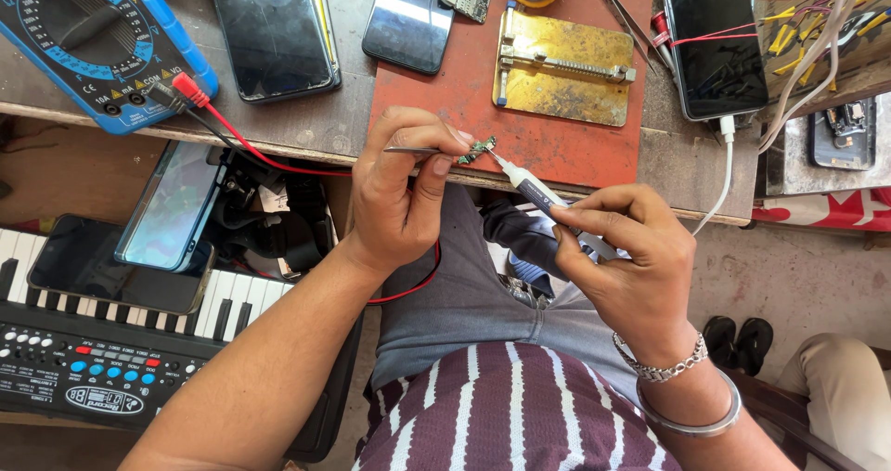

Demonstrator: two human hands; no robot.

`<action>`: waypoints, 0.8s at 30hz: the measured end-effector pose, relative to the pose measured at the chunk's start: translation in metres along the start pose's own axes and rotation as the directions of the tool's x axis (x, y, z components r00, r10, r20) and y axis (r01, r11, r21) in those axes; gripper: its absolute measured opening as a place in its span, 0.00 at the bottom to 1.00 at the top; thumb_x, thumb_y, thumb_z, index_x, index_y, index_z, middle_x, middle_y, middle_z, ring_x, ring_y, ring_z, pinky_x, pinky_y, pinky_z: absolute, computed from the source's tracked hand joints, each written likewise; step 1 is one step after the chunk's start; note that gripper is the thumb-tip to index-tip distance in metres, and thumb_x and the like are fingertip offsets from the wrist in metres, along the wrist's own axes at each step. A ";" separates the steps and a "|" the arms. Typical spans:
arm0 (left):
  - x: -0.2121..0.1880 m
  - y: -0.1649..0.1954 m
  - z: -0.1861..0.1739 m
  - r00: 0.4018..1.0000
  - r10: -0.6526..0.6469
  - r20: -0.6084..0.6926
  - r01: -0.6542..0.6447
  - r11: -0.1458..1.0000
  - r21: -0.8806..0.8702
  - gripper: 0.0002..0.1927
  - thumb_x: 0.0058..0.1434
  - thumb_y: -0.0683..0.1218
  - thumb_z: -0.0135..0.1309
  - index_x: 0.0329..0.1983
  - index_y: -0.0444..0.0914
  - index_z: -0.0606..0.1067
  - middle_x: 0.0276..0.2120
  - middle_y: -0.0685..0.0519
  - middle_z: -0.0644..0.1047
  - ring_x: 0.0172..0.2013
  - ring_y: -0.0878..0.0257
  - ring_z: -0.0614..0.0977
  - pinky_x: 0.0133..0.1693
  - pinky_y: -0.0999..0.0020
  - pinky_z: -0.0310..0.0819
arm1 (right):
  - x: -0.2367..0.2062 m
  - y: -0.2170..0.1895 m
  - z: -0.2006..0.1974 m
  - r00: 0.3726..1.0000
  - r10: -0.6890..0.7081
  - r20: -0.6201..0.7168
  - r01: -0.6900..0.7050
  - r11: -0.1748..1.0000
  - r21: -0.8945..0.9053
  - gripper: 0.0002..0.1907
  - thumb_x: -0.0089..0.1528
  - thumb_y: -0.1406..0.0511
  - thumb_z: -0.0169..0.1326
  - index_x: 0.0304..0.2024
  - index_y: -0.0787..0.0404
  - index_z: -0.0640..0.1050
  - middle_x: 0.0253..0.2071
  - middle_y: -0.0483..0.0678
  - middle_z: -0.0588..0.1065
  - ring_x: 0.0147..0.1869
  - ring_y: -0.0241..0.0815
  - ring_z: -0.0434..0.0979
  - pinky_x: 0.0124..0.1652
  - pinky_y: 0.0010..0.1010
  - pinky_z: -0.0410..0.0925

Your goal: The person holds a small circuit board with tweezers and applies flux with a pen, then solders components on the board using a soldering iron. They later pick up a spray can and a blue-handled tool and continue working on the board at the bench.

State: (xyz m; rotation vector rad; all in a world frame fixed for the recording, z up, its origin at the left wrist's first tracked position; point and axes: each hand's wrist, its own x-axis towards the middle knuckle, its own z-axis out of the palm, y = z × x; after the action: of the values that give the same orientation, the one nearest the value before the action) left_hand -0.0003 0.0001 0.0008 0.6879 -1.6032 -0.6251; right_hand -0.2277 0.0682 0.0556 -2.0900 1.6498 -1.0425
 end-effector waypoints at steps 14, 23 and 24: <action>0.000 0.000 0.000 1.000 0.013 -0.003 -0.013 1.000 0.011 0.04 0.75 0.35 0.47 0.49 0.34 0.72 0.47 0.48 0.74 0.45 0.59 0.83 0.47 0.69 0.80 | 0.001 -0.001 -0.002 1.000 -0.019 0.004 0.019 1.000 -0.005 0.14 0.55 0.74 0.65 0.44 0.59 0.85 0.41 0.46 0.78 0.42 0.35 0.79 0.39 0.25 0.70; 0.000 0.000 0.000 1.000 0.013 0.001 -0.013 1.000 0.022 0.04 0.75 0.35 0.47 0.49 0.34 0.72 0.46 0.48 0.74 0.44 0.59 0.83 0.47 0.69 0.81 | 0.002 -0.002 -0.003 1.000 -0.002 0.013 0.002 1.000 -0.006 0.14 0.55 0.74 0.65 0.43 0.59 0.85 0.40 0.46 0.78 0.41 0.35 0.79 0.39 0.25 0.70; 0.000 0.000 0.000 1.000 0.011 0.001 -0.011 1.000 0.016 0.04 0.75 0.35 0.47 0.49 0.34 0.72 0.46 0.48 0.74 0.45 0.59 0.83 0.47 0.69 0.81 | 0.001 -0.001 -0.003 1.000 -0.002 0.011 0.002 1.000 -0.006 0.14 0.55 0.74 0.65 0.43 0.59 0.85 0.40 0.46 0.78 0.41 0.35 0.79 0.39 0.25 0.69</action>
State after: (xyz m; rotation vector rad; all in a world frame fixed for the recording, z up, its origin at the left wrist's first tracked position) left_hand -0.0003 -0.0004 0.0009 0.6903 -1.6135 -0.6054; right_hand -0.2289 0.0680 0.0594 -2.0977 1.6481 -1.0264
